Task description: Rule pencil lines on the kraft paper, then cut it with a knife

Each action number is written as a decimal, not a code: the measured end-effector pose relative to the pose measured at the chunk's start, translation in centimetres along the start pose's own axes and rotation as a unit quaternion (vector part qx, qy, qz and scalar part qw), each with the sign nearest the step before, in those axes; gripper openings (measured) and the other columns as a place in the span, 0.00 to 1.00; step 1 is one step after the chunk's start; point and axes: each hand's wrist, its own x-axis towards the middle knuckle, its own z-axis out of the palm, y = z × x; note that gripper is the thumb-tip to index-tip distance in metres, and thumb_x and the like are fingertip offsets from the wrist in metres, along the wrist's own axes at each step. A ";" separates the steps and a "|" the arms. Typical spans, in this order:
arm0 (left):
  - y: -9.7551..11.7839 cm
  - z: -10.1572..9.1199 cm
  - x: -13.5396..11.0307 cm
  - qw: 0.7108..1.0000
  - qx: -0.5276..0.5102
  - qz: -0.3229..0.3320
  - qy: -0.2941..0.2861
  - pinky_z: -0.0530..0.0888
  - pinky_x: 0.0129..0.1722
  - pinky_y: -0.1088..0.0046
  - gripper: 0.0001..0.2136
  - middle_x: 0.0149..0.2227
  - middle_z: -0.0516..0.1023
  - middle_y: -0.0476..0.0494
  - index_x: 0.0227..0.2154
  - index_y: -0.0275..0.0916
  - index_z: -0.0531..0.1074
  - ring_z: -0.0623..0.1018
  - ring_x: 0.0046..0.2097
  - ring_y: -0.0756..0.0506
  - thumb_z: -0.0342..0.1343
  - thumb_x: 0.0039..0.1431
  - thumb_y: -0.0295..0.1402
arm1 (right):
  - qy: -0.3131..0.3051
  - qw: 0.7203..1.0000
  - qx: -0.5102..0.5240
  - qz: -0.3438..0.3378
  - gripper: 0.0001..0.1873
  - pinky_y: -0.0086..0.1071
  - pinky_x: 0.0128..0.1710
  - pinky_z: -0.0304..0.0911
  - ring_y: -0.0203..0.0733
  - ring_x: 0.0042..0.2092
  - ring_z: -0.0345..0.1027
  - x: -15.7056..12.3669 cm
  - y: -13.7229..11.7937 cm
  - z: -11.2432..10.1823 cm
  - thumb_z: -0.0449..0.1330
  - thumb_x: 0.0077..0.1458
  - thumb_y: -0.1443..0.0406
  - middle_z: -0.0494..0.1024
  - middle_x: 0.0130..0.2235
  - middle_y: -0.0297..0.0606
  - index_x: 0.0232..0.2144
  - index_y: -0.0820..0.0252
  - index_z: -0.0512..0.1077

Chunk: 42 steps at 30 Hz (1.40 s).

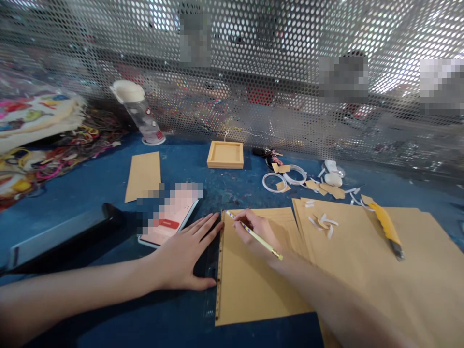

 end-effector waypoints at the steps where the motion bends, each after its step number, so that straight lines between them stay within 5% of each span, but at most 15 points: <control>1: 0.0 0.0 0.0 1.000 0.003 -0.001 -0.002 0.49 0.65 0.54 0.55 0.69 0.38 0.26 0.67 0.26 0.45 0.42 0.69 0.31 0.54 0.47 0.63 | 0.000 1.000 -0.003 -0.002 0.04 0.34 0.36 0.64 0.42 0.37 0.73 0.0 0.0 0.0 0.57 0.58 0.63 0.79 0.35 0.35 0.36 0.55 0.71; 13: -0.1 0.0 -0.1 1.000 0.006 0.012 -0.001 0.46 0.66 0.53 0.61 0.68 0.35 0.25 0.67 0.24 0.43 0.41 0.68 0.29 0.43 0.43 0.74 | 0.011 0.999 -0.011 -0.030 0.04 0.31 0.32 0.62 0.39 0.33 0.70 0.1 0.3 0.2 0.58 0.57 0.63 0.78 0.32 0.34 0.33 0.57 0.72; 42: 0.3 0.2 -0.2 0.999 0.035 0.005 0.006 0.43 0.66 0.55 0.61 0.68 0.36 0.24 0.66 0.21 0.44 0.40 0.69 0.29 0.42 0.44 0.73 | 0.013 1.000 -0.006 -0.013 0.07 0.28 0.28 0.59 0.36 0.29 0.65 -0.1 -0.6 0.2 0.58 0.57 0.62 0.74 0.29 0.34 0.33 0.61 0.72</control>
